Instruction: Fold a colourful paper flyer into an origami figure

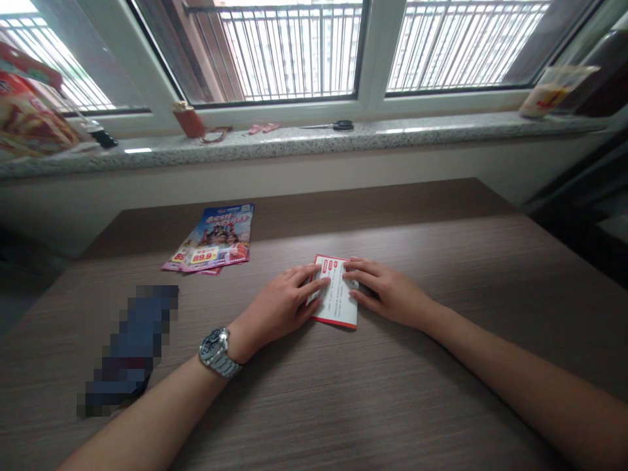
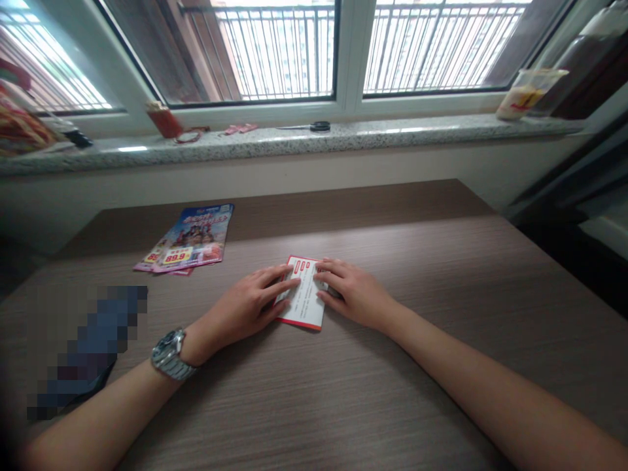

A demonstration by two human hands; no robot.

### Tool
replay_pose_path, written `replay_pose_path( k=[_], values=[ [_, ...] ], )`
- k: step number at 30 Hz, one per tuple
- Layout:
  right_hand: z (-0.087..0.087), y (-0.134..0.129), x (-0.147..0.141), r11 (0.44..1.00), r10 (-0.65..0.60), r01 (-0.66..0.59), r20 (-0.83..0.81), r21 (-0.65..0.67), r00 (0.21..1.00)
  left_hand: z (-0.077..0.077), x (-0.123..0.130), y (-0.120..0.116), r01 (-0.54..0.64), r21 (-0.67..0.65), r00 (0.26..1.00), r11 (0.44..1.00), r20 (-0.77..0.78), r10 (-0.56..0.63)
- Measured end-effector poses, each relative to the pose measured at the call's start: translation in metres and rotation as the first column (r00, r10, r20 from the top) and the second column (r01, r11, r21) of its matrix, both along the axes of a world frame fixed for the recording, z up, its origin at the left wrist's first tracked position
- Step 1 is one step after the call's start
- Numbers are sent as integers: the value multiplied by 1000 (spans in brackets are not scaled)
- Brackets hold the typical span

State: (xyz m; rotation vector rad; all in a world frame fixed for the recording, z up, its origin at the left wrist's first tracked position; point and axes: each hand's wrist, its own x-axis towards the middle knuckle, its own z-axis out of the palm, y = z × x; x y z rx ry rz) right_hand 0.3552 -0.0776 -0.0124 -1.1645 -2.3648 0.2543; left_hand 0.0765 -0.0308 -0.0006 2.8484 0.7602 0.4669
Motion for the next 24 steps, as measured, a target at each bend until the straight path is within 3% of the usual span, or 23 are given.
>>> replay_pose_path(
  k=[12, 18, 24],
  values=[
    [0, 0, 2, 999, 35, -35, -4, 6, 999, 9, 2, -4, 19, -12, 1000, 1000, -2, -19],
    [1, 1, 4, 998, 69, -70, 4, 12, 998, 6, 2, 2, -61, 19, 998, 998, 0, 61],
    [2, 1, 3, 996, 82, -82, 5, 25, 997, 5, 0, 7, -60, -15, 998, 998, -14, 59]
  ],
)
